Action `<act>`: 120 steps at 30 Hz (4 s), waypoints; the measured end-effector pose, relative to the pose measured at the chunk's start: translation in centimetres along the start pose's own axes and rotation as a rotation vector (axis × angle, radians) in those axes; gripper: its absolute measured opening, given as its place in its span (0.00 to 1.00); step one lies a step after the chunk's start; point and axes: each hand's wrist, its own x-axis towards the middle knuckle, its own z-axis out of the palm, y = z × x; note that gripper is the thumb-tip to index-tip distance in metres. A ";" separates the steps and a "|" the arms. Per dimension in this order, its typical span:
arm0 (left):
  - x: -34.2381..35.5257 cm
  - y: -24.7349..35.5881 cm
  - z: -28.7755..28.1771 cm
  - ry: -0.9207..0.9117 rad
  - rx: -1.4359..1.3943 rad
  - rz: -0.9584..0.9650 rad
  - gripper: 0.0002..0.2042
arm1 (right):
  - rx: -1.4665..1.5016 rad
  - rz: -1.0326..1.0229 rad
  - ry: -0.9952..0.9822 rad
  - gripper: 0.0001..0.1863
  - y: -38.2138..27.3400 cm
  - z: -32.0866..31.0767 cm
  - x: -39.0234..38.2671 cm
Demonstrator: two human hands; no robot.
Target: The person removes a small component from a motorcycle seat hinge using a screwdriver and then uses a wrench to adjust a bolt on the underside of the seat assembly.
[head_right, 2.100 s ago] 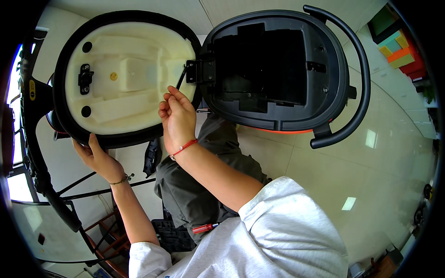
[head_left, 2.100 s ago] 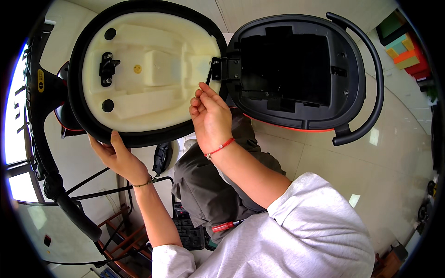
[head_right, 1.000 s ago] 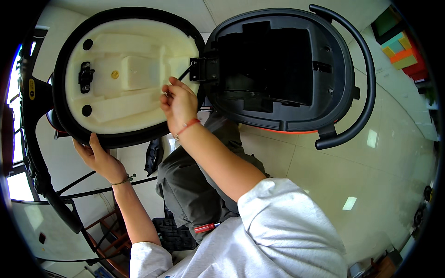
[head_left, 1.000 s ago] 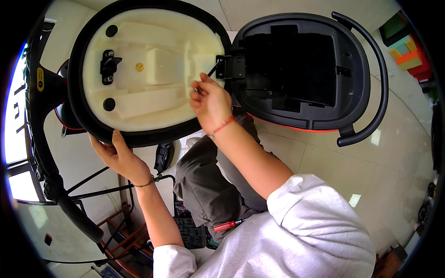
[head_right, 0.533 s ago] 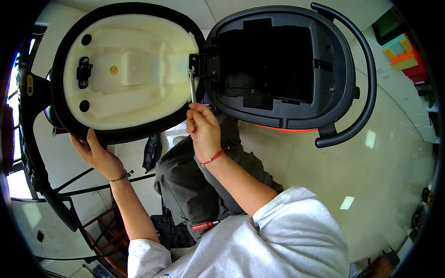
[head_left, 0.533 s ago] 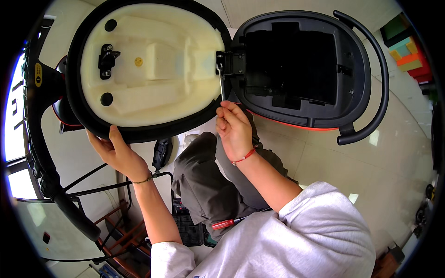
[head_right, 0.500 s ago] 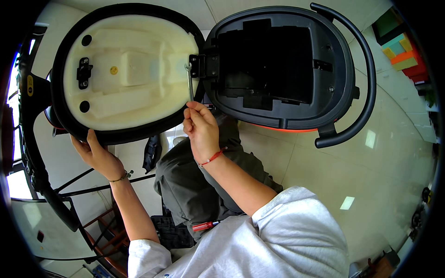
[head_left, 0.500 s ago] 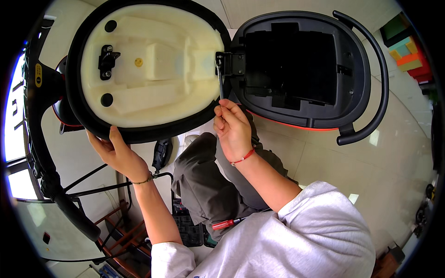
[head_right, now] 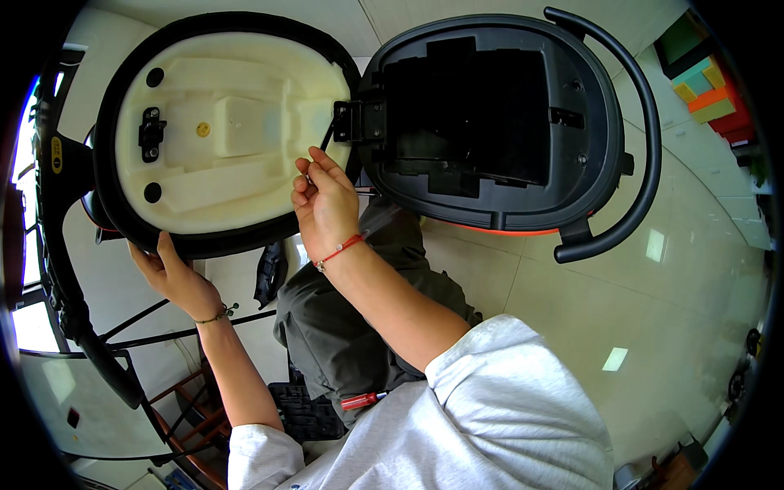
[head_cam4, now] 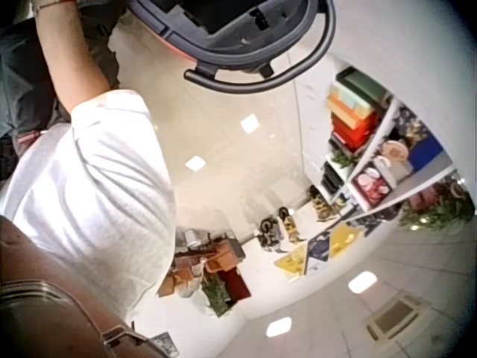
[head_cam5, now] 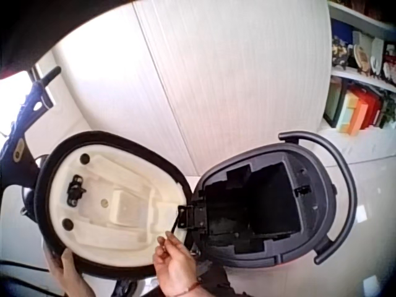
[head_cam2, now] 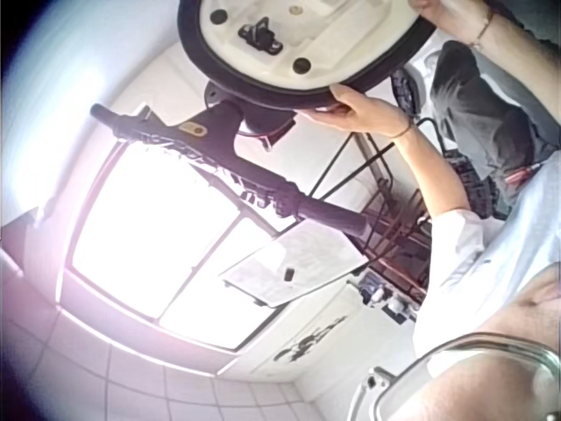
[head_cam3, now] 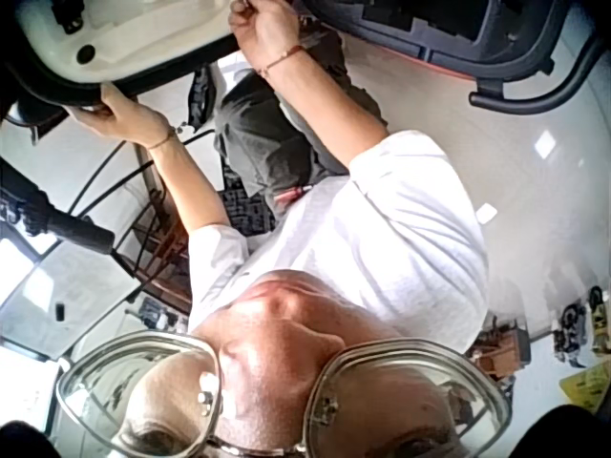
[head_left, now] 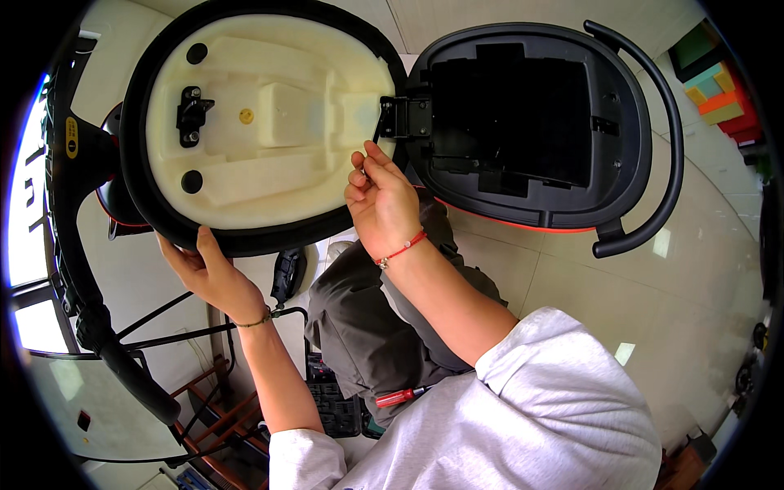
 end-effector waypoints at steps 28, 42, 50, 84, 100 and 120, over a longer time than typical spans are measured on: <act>-0.1 0.6 0.1 -0.025 0.013 -0.013 0.25 | 0.241 0.008 -0.014 0.10 -0.8 6.8 3.9; -0.1 0.4 0.2 -0.009 -0.028 -0.015 0.25 | -0.105 0.001 0.176 0.05 -1.7 -4.4 1.3; -0.3 0.9 0.4 -0.012 -0.035 -0.038 0.25 | -0.045 0.065 0.024 0.10 -0.8 -2.4 -1.0; 0.1 -0.1 -0.2 -0.023 0.004 -0.012 0.24 | 0.063 0.134 0.018 0.05 0.4 4.0 2.3; 0.0 0.2 -0.2 -0.025 0.019 -0.026 0.24 | 0.202 0.182 0.041 0.05 0.9 5.1 4.1; 0.0 0.2 0.1 -0.009 -0.028 -0.044 0.25 | -0.120 0.083 0.051 0.08 -1.4 -3.7 -0.5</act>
